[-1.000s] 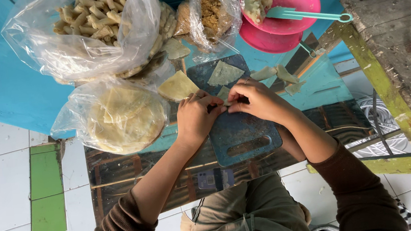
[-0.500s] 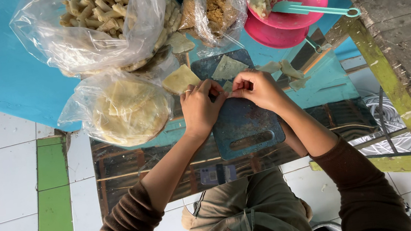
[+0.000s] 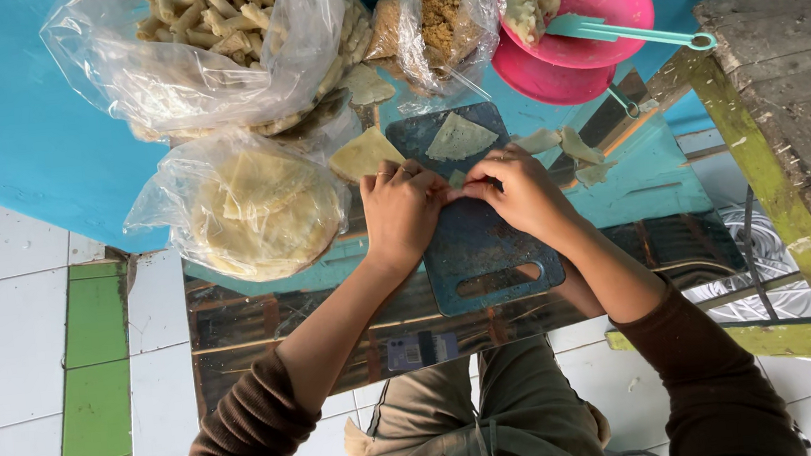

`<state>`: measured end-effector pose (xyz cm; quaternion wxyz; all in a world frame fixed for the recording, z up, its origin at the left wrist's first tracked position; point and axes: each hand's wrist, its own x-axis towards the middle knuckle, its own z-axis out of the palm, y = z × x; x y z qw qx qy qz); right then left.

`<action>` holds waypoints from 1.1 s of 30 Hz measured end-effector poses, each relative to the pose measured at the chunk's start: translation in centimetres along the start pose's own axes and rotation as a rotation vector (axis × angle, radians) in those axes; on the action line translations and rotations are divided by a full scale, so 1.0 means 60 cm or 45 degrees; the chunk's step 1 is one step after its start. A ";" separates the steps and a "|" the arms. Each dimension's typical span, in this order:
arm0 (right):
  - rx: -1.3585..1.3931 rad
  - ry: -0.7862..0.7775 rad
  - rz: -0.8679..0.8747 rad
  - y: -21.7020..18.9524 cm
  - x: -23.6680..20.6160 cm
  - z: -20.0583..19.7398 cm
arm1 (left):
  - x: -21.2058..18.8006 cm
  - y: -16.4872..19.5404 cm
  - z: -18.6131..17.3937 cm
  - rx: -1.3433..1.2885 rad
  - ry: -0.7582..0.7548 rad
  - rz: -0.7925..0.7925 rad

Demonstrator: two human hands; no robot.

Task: The person sits at a small table and folds filled pastry wrappers. They take triangular dough wrappers from a stack, place a portion of filling from a plastic bag onto a wrapper, fold the wrapper over the filling into a triangular parcel, and set the folded parcels on the cutting board and table.

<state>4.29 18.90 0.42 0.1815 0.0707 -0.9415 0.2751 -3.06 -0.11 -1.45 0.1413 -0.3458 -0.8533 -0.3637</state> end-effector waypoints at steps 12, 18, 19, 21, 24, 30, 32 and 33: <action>0.011 -0.076 -0.061 0.007 0.002 -0.016 | -0.009 -0.001 -0.008 0.015 -0.001 0.117; -0.056 -0.104 -0.084 0.003 0.009 -0.023 | -0.005 -0.002 0.004 -0.002 0.042 0.055; -0.041 -0.154 -0.054 0.004 0.011 -0.024 | -0.004 -0.003 0.006 -0.016 0.027 0.041; 0.137 -0.116 0.084 0.003 0.011 -0.023 | -0.005 -0.001 0.009 -0.059 -0.037 -0.055; 0.103 -0.100 -0.031 -0.006 0.007 -0.024 | -0.009 0.004 0.009 -0.104 0.007 -0.111; -0.285 -0.054 -0.266 -0.024 -0.001 -0.036 | -0.006 0.004 -0.006 -0.153 0.184 -0.030; -0.359 -0.058 -0.269 -0.025 -0.004 -0.035 | -0.009 0.001 -0.013 -0.167 0.199 -0.021; -0.369 -0.075 -0.248 -0.025 -0.004 -0.033 | -0.009 0.000 -0.016 -0.169 0.199 -0.024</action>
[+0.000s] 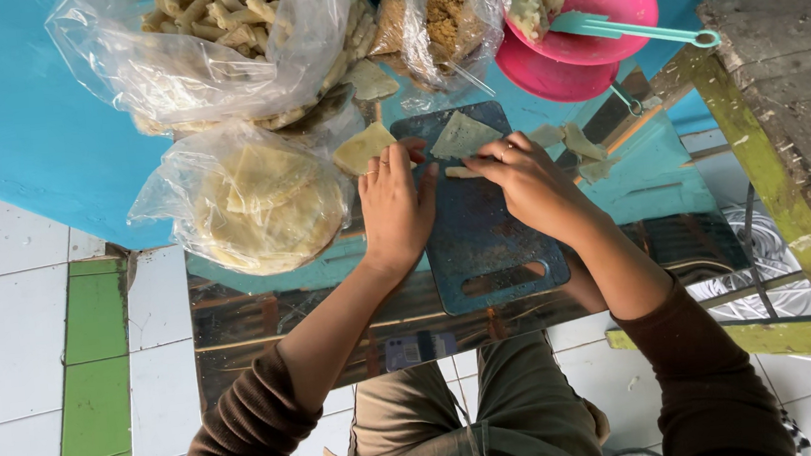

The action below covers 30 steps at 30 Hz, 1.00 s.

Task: The person sits at a small table and folds filled pastry wrappers. They take triangular dough wrappers from a stack, place a portion of filling from a plastic bag onto a wrapper, fold the wrapper over the filling into a triangular parcel, and set the folded parcels on the cutting board and table.

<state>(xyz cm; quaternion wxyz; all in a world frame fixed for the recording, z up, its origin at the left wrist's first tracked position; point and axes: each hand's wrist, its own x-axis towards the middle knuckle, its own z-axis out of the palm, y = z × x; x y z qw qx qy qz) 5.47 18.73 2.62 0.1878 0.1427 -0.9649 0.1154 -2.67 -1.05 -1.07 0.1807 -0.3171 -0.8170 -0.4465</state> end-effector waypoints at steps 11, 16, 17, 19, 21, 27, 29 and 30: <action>0.410 0.093 0.186 0.018 0.013 0.018 | 0.036 -0.041 0.017 0.021 -0.132 -0.097; 0.771 0.094 0.435 0.038 0.016 0.021 | 0.051 -0.055 0.093 -0.785 -0.161 -0.492; 0.801 0.138 0.397 0.041 0.018 0.025 | 0.048 -0.056 0.104 -0.961 -0.171 -0.542; 0.855 0.228 0.326 0.047 0.019 0.029 | 0.036 -0.053 0.117 -1.316 -0.205 -0.641; 0.871 0.222 0.340 0.050 0.016 0.032 | 0.030 -0.054 0.115 -1.435 -0.289 -0.681; 0.961 0.162 0.355 0.039 0.010 0.042 | 0.024 -0.040 0.093 -1.474 -0.311 -0.731; 0.994 0.149 0.341 0.036 0.009 0.042 | 0.023 -0.036 0.092 -1.476 -0.311 -0.719; 1.013 0.145 0.330 0.034 0.009 0.041 | 0.022 -0.034 0.092 -1.472 -0.307 -0.713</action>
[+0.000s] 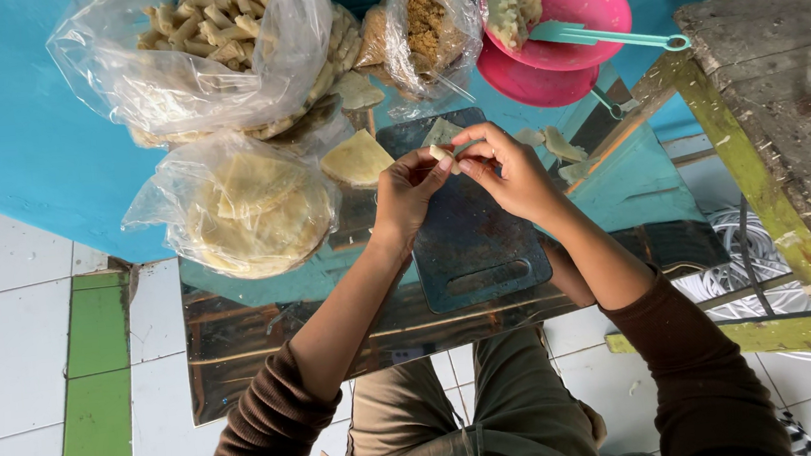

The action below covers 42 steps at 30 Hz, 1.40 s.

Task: The person sits at a small table and folds filled pastry wrappers. They take triangular dough wrappers from a stack, place a portion of filling from a plastic bag onto a wrapper, fold the wrapper over the filling into a triangular parcel, and set the folded parcels on the cutting board and table.

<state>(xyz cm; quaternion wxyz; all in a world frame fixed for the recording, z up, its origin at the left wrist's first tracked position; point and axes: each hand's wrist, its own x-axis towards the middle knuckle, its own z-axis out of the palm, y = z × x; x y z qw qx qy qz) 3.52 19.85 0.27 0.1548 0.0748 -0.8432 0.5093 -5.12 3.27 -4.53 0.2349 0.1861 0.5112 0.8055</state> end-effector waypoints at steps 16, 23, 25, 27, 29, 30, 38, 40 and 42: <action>-0.671 0.307 -0.469 -0.052 -0.007 -0.011 | -0.011 0.009 0.007 0.001 0.013 -0.020; -0.771 0.300 -0.517 -0.069 -0.009 -0.014 | -0.008 0.014 0.007 -0.177 -0.006 -0.084; -0.894 0.327 -0.511 -0.071 -0.010 -0.016 | -0.008 0.013 0.005 -0.163 -0.034 -0.091; -0.871 0.331 -0.500 -0.072 -0.010 -0.020 | -0.009 0.012 0.004 -0.138 -0.032 -0.100; -0.828 0.352 -0.455 -0.071 -0.010 -0.023 | -0.010 0.011 0.004 -0.134 -0.041 -0.095; -0.794 0.370 -0.418 -0.070 -0.010 -0.023 | -0.010 0.011 0.005 -0.143 -0.048 -0.086; -0.781 0.549 -0.366 -0.043 0.023 -0.067 | -0.015 0.026 0.012 -0.182 -0.068 -0.083; -0.871 0.564 -0.412 -0.027 0.060 -0.105 | -0.017 0.024 0.014 -0.229 -0.047 -0.143; -0.967 0.588 -0.324 -0.006 0.104 -0.143 | -0.016 0.020 0.013 -0.171 -0.046 -0.130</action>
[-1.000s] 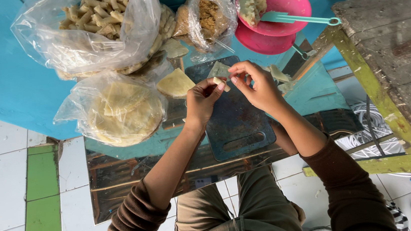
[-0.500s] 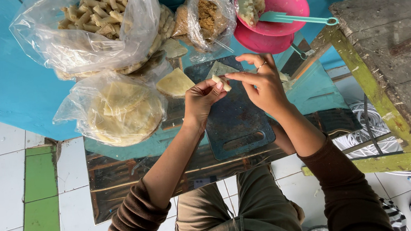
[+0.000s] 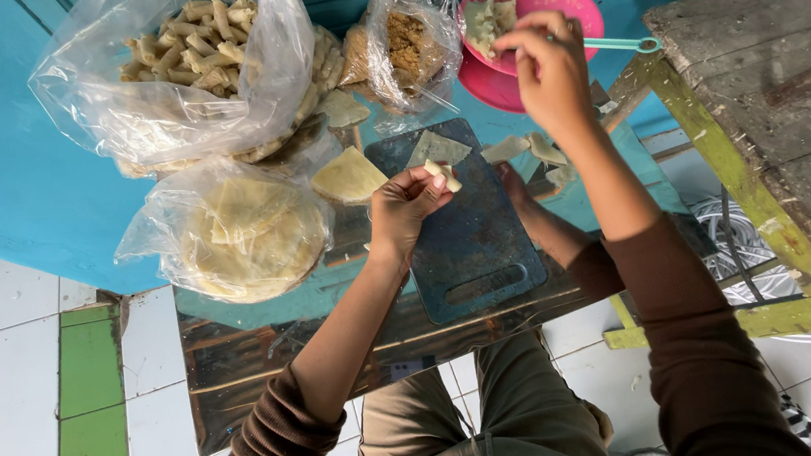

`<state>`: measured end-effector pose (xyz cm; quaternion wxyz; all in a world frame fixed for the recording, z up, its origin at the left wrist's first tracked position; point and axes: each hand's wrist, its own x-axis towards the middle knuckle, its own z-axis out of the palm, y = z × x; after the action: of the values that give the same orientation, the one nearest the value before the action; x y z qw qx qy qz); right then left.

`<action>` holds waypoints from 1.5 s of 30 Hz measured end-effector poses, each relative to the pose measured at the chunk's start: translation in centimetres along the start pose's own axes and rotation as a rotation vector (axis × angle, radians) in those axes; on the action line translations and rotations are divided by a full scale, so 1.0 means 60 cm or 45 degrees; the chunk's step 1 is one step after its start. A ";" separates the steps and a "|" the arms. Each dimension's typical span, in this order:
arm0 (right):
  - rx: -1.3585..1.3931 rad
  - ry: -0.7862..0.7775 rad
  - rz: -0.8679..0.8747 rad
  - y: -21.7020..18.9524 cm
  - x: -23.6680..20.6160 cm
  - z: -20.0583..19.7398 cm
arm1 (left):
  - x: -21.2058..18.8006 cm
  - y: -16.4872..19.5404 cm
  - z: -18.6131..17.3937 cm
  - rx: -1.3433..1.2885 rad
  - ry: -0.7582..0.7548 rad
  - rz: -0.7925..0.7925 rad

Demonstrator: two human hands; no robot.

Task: The person sits at a small table and folds filled pastry wrappers. They take triangular dough wrappers from a stack, place a portion of filling from a plastic bag onto a wrapper, fold the wrapper over the filling into a triangular parcel, and set the folded parcels on the cutting board and table.

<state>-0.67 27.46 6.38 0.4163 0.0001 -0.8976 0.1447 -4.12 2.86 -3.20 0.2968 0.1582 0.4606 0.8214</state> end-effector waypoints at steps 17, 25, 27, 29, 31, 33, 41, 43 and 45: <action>-0.332 -0.295 0.008 0.063 -0.015 0.054 | -0.006 -0.020 -0.001 0.090 0.001 0.030; -0.257 -0.274 0.005 0.065 -0.017 0.065 | -0.013 -0.009 0.005 0.136 -0.006 0.023; -0.246 -0.239 -0.020 0.066 -0.019 0.067 | -0.013 -0.008 0.005 0.120 -0.009 0.024; -0.200 -0.231 0.004 0.064 -0.018 0.068 | -0.013 -0.009 0.006 0.106 -0.009 0.020; -0.117 -0.246 0.075 0.058 -0.012 0.066 | -0.011 -0.010 0.005 0.100 -0.010 0.013; 0.099 -0.256 0.160 0.046 -0.009 0.066 | -0.009 -0.011 0.005 0.033 0.007 0.031; 1.353 -0.905 0.565 -0.069 -0.022 0.006 | 0.002 -0.009 -0.004 -0.190 0.171 0.182; 1.379 -0.973 0.563 -0.089 -0.026 0.000 | 0.003 -0.008 -0.009 -0.215 0.180 0.217; 1.403 -0.984 0.593 -0.100 -0.028 -0.001 | 0.003 -0.008 -0.012 -0.190 0.185 0.208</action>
<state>1.23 21.51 6.73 -0.0342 0.0701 -0.7539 0.6523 -4.50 2.69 -3.97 0.2057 0.1129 0.4042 0.8841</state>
